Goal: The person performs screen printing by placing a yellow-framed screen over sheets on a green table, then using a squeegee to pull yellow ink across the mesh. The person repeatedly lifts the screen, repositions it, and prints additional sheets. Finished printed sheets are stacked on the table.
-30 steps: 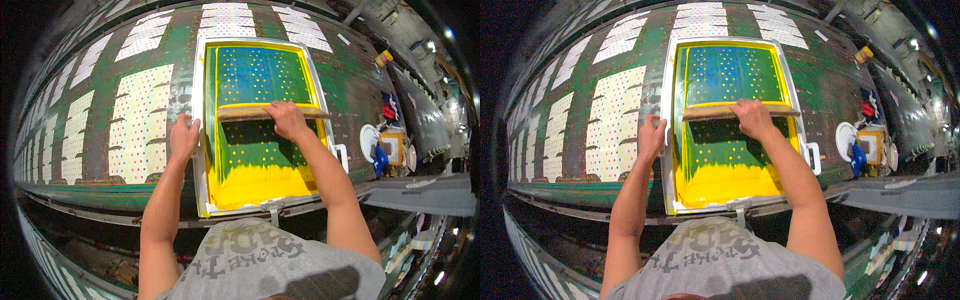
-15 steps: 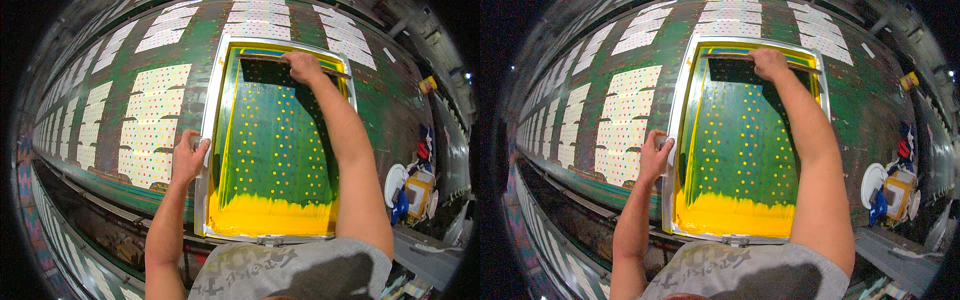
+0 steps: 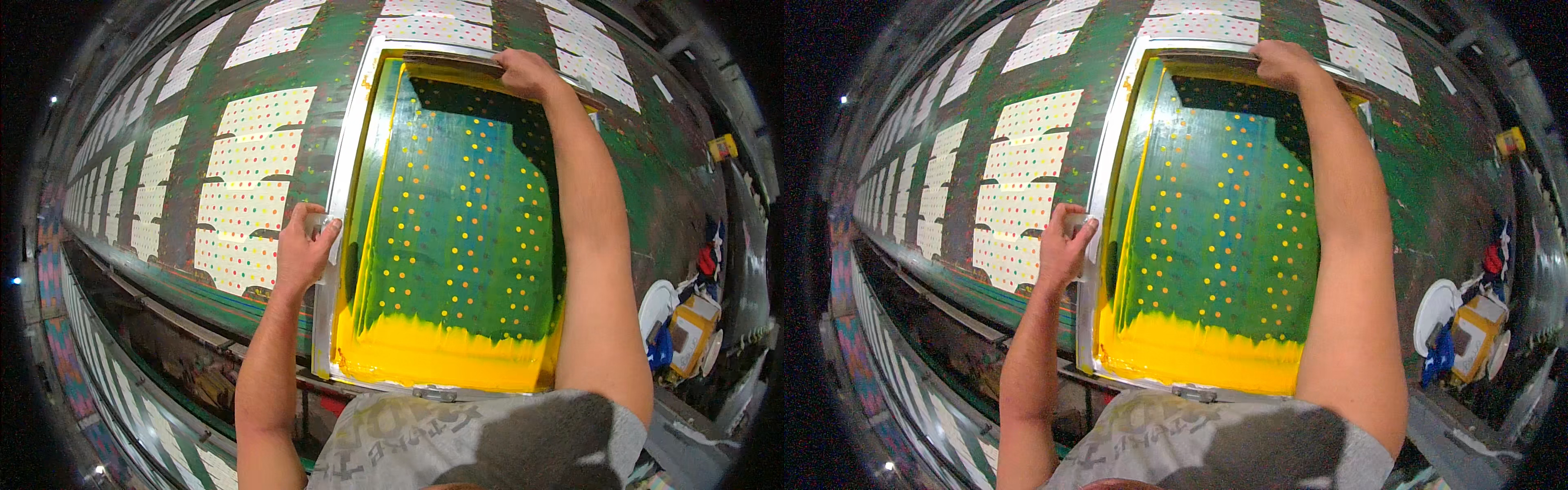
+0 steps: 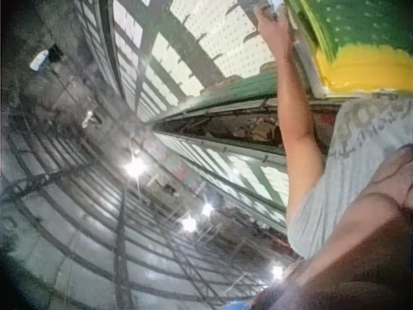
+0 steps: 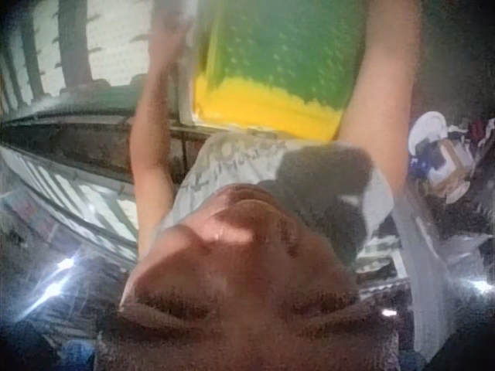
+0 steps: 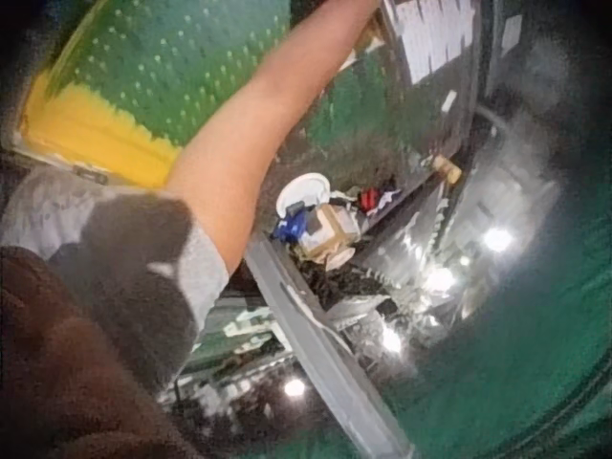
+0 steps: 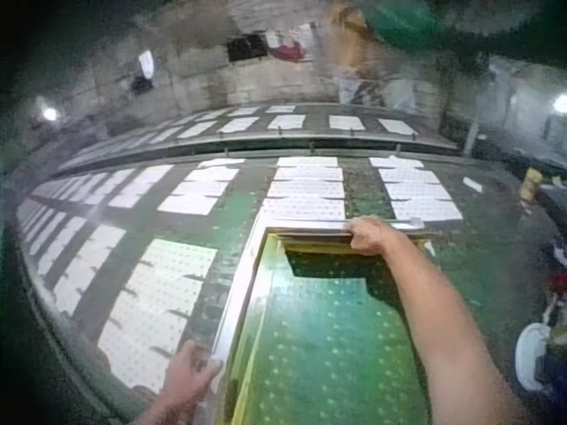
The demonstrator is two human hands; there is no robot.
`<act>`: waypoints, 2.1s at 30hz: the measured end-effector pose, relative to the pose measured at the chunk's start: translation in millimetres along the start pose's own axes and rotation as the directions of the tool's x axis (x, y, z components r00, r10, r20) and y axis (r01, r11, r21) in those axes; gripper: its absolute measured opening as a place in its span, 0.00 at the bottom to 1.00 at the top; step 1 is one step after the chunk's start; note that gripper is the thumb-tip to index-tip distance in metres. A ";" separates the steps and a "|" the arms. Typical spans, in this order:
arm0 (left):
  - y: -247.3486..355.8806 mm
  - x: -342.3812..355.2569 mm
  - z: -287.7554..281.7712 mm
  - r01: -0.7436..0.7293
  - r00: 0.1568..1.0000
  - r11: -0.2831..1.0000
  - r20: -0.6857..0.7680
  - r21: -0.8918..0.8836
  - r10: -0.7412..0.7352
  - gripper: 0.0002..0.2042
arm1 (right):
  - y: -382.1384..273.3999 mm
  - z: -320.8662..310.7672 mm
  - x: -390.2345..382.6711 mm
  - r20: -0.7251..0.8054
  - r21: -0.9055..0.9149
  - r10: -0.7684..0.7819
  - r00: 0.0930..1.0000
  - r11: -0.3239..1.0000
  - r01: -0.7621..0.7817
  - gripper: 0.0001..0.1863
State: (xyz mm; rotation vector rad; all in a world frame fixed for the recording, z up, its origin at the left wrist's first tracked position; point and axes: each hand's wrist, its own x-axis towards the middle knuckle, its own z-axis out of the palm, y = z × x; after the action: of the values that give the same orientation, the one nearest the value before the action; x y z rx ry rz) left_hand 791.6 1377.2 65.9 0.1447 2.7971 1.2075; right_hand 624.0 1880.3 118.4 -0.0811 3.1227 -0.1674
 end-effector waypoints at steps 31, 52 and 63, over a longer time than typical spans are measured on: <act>-56.2 -49.6 26.6 -0.133 0.941 0.970 -0.334 -0.206 0.058 0.15 | -302.8 38.6 -470.3 0.057 0.075 -0.021 0.998 0.997 0.016 0.24; -61.7 -42.2 36.9 -0.047 0.882 0.999 -0.468 0.026 0.053 0.13 | -239.3 56.7 -558.5 -0.124 0.502 -0.271 0.954 0.813 0.296 0.35; -66.6 -38.9 32.6 -0.125 0.888 0.988 -0.454 -0.092 0.070 0.07 | -72.5 85.1 -589.7 -0.016 0.890 0.711 0.703 0.331 -0.314 0.32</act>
State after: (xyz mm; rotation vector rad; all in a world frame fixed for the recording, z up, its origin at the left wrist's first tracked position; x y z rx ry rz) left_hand 830.7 1350.4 -3.0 -0.0079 3.1206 1.6125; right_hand 1217.9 1830.3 47.8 1.1260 2.7320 -1.8518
